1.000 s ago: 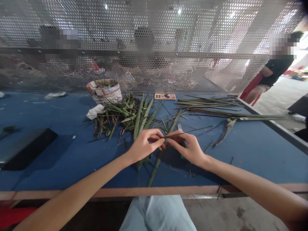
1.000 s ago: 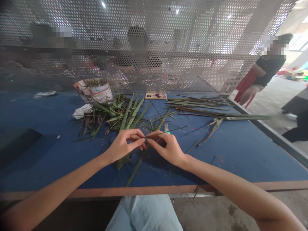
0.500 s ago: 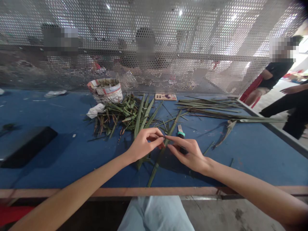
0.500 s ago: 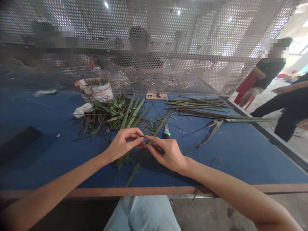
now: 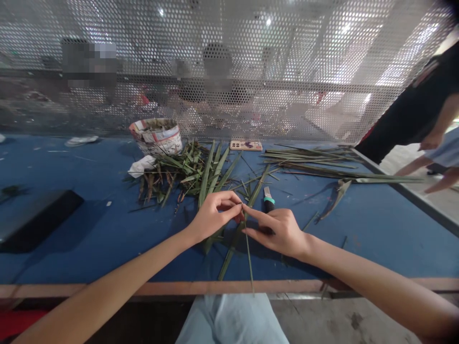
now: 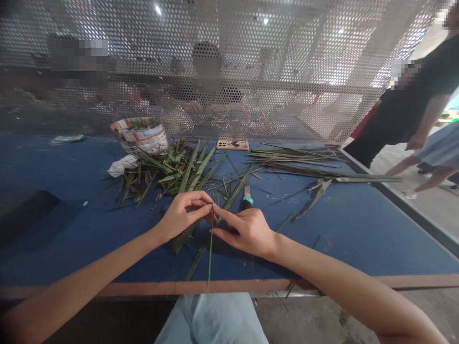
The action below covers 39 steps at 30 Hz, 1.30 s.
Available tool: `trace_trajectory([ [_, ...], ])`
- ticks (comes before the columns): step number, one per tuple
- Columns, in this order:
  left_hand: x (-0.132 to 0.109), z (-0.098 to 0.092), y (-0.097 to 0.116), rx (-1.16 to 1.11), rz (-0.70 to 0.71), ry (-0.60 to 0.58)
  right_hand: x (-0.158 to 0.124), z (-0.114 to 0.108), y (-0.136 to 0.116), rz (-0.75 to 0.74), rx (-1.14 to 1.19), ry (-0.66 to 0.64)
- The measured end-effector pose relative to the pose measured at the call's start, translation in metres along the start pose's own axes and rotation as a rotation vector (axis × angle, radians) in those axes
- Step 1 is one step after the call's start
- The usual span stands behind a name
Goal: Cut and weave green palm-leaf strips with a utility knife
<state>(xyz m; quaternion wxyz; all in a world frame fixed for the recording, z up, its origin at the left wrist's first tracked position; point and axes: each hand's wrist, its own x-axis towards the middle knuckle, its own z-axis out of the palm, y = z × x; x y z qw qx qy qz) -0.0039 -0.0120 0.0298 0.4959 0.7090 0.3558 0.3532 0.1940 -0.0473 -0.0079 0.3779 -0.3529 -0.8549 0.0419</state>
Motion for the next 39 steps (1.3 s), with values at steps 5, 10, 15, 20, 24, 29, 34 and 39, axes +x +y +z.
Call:
trace_trajectory([
  [5, -0.001, -0.001, 0.002, 0.021, 0.006, -0.074, 0.007, -0.008, -0.004, 0.286, 0.33, -0.019],
  [10, -0.001, -0.001, 0.003, 0.053, 0.01, -0.119, 0.014, -0.009, -0.005, 0.479, 0.595, 0.08],
  [15, 0.0, 0.0, 0.001, 0.022, -0.005, -0.128, 0.02, -0.01, -0.002, 0.568, 0.705, 0.129],
  [20, 0.0, -0.001, 0.0, -0.075, -0.025, -0.155, 0.022, -0.008, 0.007, 0.604, 0.739, 0.082],
  [24, 0.0, -0.003, 0.0, -0.168, -0.031, -0.191, 0.021, -0.006, 0.013, 0.592, 0.709, 0.024],
  [29, 0.0, -0.004, 0.0, -0.24, -0.025, -0.248, 0.02, -0.004, 0.014, 0.571, 0.683, -0.076],
  [34, -0.002, -0.004, 0.003, -0.296, -0.039, -0.266, 0.018, 0.0, 0.008, 0.519, 0.713, -0.036],
  [39, -0.003, -0.003, 0.005, -0.315, -0.035, -0.281, 0.016, -0.001, 0.003, 0.414, 0.573, -0.018],
])
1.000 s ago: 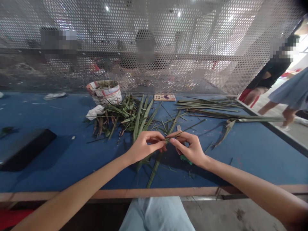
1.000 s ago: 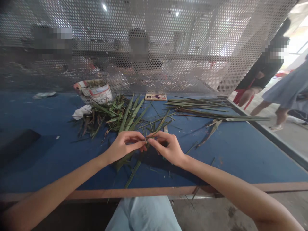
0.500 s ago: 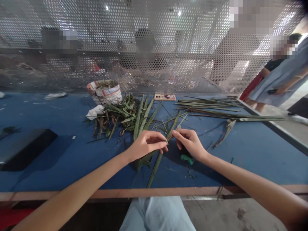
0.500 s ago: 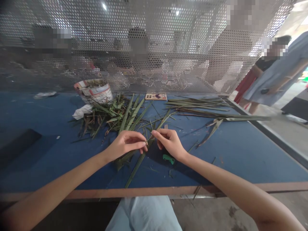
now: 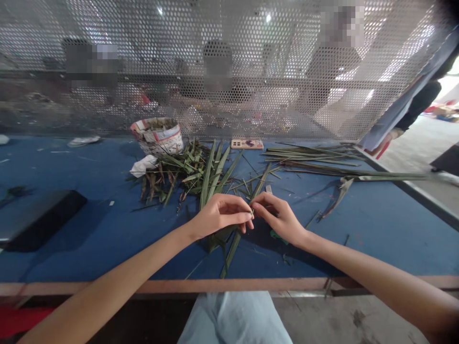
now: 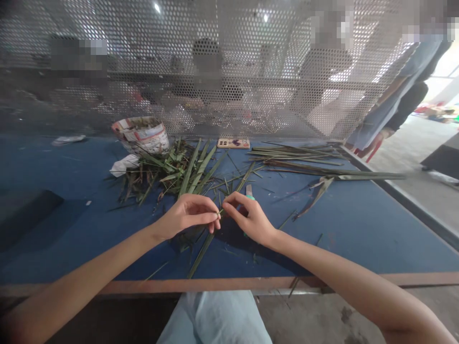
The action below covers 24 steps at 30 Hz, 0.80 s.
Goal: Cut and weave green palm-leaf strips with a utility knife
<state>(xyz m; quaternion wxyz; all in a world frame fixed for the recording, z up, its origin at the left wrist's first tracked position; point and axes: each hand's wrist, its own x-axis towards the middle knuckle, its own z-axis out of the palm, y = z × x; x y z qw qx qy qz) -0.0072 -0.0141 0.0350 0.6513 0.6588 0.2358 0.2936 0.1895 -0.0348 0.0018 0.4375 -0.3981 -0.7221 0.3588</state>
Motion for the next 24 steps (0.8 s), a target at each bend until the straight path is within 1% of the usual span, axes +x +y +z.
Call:
trace_trajectory([
  [2, 0.0, 0.0, 0.0004, -0.007, 0.006, 0.001, -0.0012, -0.0001, -0.0008, -0.045, -0.053, -0.043],
  [4, -0.0001, -0.0001, 0.0006, -0.007, 0.009, 0.001, -0.0022, 0.0001, -0.0009, -0.095, -0.078, -0.058],
  [9, -0.0004, 0.0, 0.001, 0.023, 0.002, 0.006, -0.0036, -0.0021, -0.0014, -0.171, -0.067, 0.001],
  [13, -0.0001, 0.001, 0.0007, 0.134, -0.018, 0.007, -0.0042, -0.0069, -0.0049, -0.216, -0.11, 0.028],
  [17, -0.0004, 0.0042, -0.0009, 0.296, -0.026, 0.023, -0.0066, -0.0048, -0.0052, -0.301, -0.173, 0.023],
  [19, -0.0013, 0.0062, -0.0025, 0.407, -0.005, 0.05, -0.0081, -0.0015, -0.0037, -0.304, -0.148, 0.043],
  [21, -0.0023, 0.0078, -0.0044, 0.496, 0.021, 0.086, -0.009, 0.001, -0.0025, -0.272, -0.087, 0.087],
  [24, -0.003, 0.0085, -0.007, 0.54, 0.049, 0.136, -0.0092, 0.002, -0.0028, -0.226, -0.023, 0.146],
])
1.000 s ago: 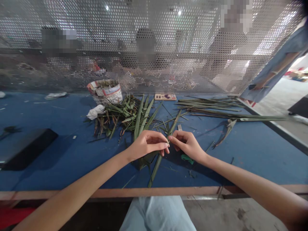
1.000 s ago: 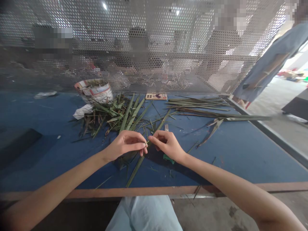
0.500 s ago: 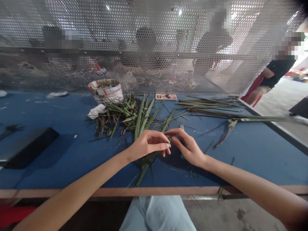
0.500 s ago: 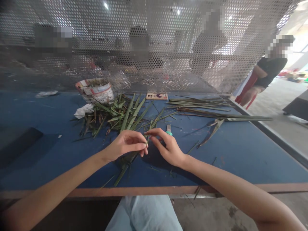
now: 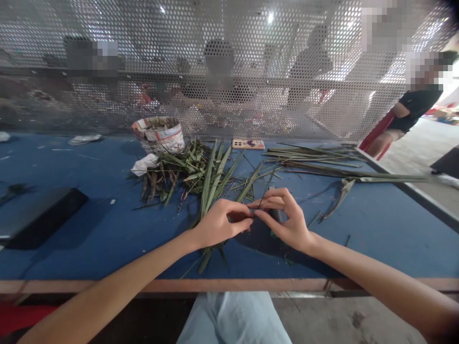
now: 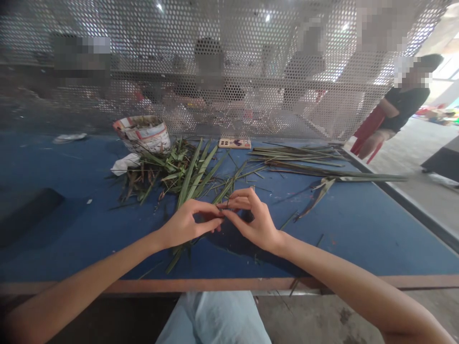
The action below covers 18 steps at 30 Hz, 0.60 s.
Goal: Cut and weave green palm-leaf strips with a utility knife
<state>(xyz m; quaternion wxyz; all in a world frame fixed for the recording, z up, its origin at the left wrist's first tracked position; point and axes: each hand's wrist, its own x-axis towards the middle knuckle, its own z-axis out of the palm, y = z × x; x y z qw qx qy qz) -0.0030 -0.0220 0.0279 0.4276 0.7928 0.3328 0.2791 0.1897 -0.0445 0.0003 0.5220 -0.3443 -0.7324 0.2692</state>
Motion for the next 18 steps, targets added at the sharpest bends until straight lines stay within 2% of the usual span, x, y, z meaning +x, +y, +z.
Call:
trace_trajectory([
  [4, 0.001, -0.001, -0.002, 0.006, -0.002, 0.015, 0.002, -0.003, -0.003, -0.044, -0.038, -0.014],
  [12, 0.005, -0.01, 0.004, -0.151, -0.027, 0.083, 0.002, -0.007, -0.004, -0.346, -0.247, -0.059],
  [18, 0.009, -0.015, 0.003, -0.485, -0.1, 0.086, 0.003, -0.006, -0.006, -0.294, -0.199, -0.053],
])
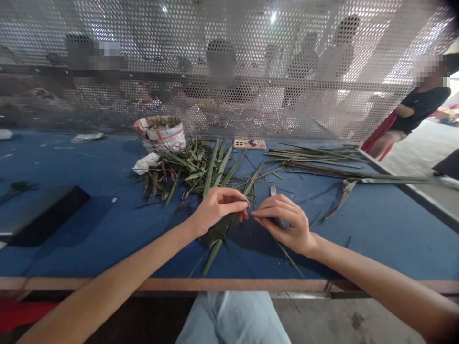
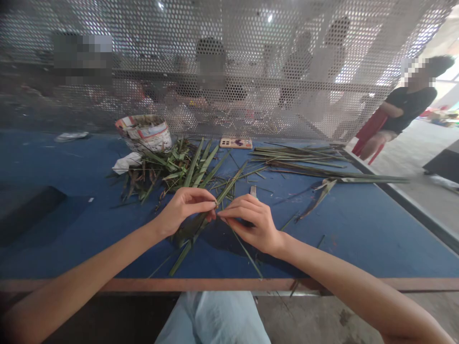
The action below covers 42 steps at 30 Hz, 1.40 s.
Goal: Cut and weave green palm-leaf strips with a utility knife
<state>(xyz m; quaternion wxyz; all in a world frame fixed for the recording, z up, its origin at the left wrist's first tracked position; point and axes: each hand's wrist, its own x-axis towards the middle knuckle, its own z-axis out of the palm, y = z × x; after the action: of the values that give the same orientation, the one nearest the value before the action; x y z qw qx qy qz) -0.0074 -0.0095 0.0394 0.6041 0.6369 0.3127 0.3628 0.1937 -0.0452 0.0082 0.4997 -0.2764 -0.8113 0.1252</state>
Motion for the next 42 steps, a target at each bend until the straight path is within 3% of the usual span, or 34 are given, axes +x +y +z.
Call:
trace_trajectory([
  [3, 0.001, -0.003, -0.001, -0.099, -0.027, -0.023, 0.002, 0.001, -0.003, 0.14, 0.071, 0.018],
  [8, 0.002, -0.007, -0.004, -0.14, -0.06, -0.07, 0.006, 0.003, 0.002, 0.581, 0.414, 0.022],
  [11, 0.002, -0.007, -0.005, -0.134, -0.086, -0.119, 0.008, 0.003, 0.01, 0.677, 0.651, -0.044],
  [16, 0.0, -0.002, -0.003, -0.073, -0.14, -0.238, 0.007, 0.002, 0.013, 0.705, 0.798, -0.113],
  [20, 0.0, 0.001, -0.005, -0.015, -0.168, -0.248, 0.007, 0.001, 0.011, 0.723, 0.783, -0.154],
  [28, 0.007, -0.003, -0.013, 0.059, -0.099, 0.005, 0.01, -0.001, 0.009, 0.74, 0.831, -0.175],
  [37, 0.005, -0.002, -0.012, 0.164, -0.037, 0.025, 0.011, 0.003, 0.009, 0.762, 0.82, -0.18],
  [42, -0.002, 0.003, -0.007, 0.338, 0.132, 0.11, 0.012, 0.005, 0.01, 0.756, 0.783, -0.105],
])
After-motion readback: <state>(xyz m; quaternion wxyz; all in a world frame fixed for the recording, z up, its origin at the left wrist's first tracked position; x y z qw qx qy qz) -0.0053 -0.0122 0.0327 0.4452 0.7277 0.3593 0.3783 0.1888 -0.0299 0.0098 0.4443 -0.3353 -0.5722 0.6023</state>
